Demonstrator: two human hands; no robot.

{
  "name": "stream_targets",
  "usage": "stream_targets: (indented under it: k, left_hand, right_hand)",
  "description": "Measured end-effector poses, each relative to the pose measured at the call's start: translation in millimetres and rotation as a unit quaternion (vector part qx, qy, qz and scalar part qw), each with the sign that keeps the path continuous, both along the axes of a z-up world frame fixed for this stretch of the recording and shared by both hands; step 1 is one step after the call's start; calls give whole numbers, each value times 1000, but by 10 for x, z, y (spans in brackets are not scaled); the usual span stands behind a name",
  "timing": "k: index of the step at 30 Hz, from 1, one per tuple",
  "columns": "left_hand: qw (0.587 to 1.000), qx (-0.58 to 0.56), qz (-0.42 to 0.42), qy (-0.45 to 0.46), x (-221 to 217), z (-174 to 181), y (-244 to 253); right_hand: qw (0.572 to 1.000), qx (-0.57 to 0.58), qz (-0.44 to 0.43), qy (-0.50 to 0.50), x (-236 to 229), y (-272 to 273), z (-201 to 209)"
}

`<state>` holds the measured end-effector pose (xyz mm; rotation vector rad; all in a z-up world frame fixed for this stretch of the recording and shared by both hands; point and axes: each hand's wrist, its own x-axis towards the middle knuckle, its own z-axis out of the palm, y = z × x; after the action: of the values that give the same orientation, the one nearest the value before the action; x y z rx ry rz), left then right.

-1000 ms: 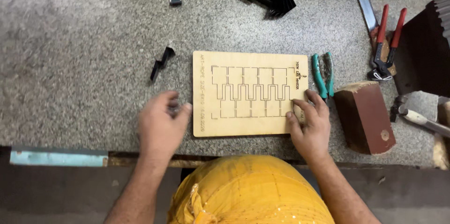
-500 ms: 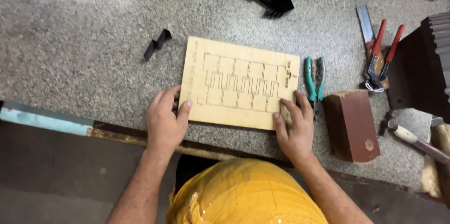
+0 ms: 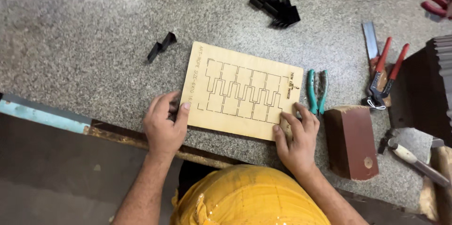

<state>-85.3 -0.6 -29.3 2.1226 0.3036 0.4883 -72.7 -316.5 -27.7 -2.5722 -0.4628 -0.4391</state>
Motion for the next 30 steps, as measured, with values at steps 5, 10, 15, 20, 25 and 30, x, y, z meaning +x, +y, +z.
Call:
stream_targets:
  k: [5,10,15,20,25,30]
  left_hand:
    - [999,-28,25,21,44,-1,11]
    - [997,73,-3,-31,85,-46,-15]
    - [996,81,-5,-24,77,-68,-27]
    - [997,69,-7,-29,72,-85,-8]
    - [997,-20,71,-24,218,-72,192]
    - [990,10,134,-34,516,-92,439]
  right_hand:
    - [998,-33,53,-9,200,20,71]
    - [998,-48,46,10,686,67,161]
    - [995,-86,34,44,821,231,107]
    - [995,-73,44,58,823,257,56]
    - [996,-61,43,51,845,275,54]
    - [996,-63,44,45,842,274,72]
